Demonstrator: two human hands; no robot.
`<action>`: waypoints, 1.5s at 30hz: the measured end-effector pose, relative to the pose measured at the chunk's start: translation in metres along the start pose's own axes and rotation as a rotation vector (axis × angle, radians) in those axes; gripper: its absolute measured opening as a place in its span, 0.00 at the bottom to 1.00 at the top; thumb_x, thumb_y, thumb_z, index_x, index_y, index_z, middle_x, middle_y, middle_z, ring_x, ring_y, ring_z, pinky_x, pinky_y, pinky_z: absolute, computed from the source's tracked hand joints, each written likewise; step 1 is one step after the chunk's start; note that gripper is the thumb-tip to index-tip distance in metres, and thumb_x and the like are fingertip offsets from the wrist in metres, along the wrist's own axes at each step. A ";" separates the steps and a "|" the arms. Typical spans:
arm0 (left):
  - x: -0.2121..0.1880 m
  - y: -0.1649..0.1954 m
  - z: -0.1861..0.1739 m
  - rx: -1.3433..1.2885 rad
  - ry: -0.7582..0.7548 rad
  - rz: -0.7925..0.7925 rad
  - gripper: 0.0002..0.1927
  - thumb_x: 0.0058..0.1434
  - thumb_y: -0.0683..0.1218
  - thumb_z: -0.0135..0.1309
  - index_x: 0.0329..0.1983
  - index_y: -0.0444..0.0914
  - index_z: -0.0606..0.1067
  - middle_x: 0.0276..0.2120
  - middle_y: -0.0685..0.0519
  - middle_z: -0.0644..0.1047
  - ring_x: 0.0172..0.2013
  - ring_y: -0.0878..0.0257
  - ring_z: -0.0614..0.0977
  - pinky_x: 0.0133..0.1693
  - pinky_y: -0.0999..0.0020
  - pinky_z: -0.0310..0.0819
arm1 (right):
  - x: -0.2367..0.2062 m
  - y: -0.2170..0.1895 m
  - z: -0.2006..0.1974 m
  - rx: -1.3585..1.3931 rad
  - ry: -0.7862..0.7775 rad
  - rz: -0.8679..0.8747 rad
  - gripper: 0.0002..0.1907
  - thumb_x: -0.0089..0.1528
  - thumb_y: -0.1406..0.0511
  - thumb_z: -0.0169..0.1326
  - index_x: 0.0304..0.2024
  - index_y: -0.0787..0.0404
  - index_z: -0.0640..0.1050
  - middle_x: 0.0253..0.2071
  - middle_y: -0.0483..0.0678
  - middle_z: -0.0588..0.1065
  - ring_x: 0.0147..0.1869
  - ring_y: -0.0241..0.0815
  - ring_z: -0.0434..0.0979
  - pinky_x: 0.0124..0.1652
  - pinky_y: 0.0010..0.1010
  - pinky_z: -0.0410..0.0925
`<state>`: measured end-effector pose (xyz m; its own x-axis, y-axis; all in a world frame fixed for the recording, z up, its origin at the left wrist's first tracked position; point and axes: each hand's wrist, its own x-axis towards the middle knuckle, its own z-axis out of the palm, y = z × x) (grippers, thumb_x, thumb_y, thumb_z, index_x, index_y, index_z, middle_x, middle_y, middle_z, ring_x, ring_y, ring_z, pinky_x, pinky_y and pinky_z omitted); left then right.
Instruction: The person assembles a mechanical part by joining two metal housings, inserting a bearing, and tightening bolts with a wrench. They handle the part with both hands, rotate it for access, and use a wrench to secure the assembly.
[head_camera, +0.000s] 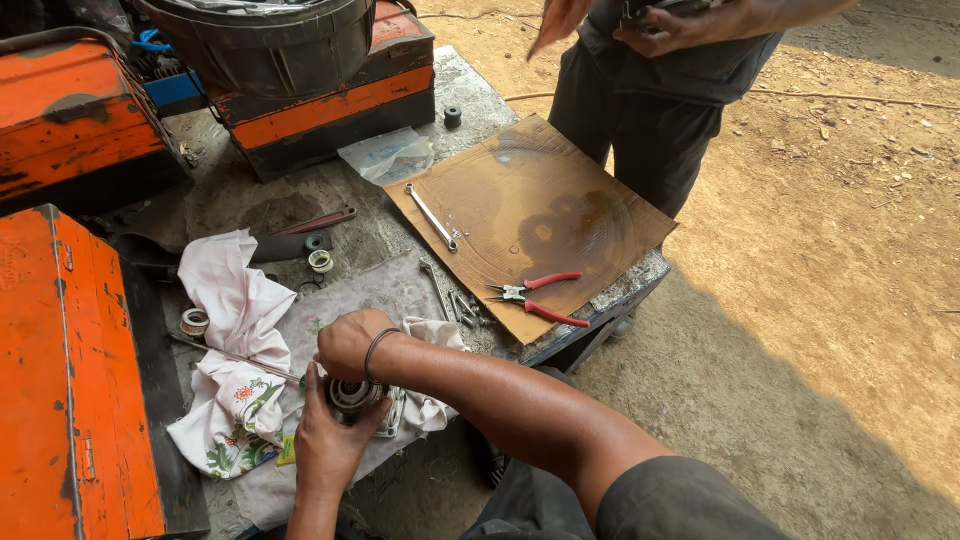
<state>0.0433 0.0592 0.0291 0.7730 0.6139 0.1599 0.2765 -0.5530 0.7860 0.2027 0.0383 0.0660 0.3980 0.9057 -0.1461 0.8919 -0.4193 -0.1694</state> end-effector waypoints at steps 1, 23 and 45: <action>0.001 0.000 0.001 -0.025 -0.014 -0.015 0.63 0.40 0.62 0.69 0.75 0.31 0.56 0.53 0.35 0.78 0.52 0.43 0.82 0.50 0.55 0.75 | 0.000 0.001 -0.001 0.031 0.006 0.030 0.18 0.64 0.53 0.54 0.34 0.58 0.85 0.34 0.55 0.83 0.41 0.53 0.85 0.40 0.44 0.76; -0.002 -0.002 0.000 -0.021 0.031 0.072 0.62 0.43 0.61 0.72 0.73 0.27 0.56 0.56 0.32 0.76 0.55 0.41 0.80 0.51 0.53 0.75 | -0.011 -0.008 -0.012 0.011 0.058 -0.007 0.12 0.57 0.58 0.57 0.33 0.58 0.85 0.34 0.56 0.82 0.41 0.53 0.85 0.38 0.43 0.76; 0.000 -0.005 -0.001 -0.006 0.008 0.143 0.63 0.47 0.63 0.71 0.72 0.24 0.53 0.53 0.38 0.78 0.52 0.45 0.82 0.49 0.56 0.78 | -0.005 0.002 -0.008 0.003 -0.027 -0.015 0.13 0.62 0.58 0.57 0.37 0.60 0.84 0.37 0.56 0.82 0.43 0.55 0.84 0.43 0.44 0.75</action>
<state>0.0413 0.0627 0.0260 0.7996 0.5339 0.2750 0.1608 -0.6315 0.7586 0.2040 0.0331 0.0747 0.3786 0.9099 -0.1695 0.8970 -0.4058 -0.1750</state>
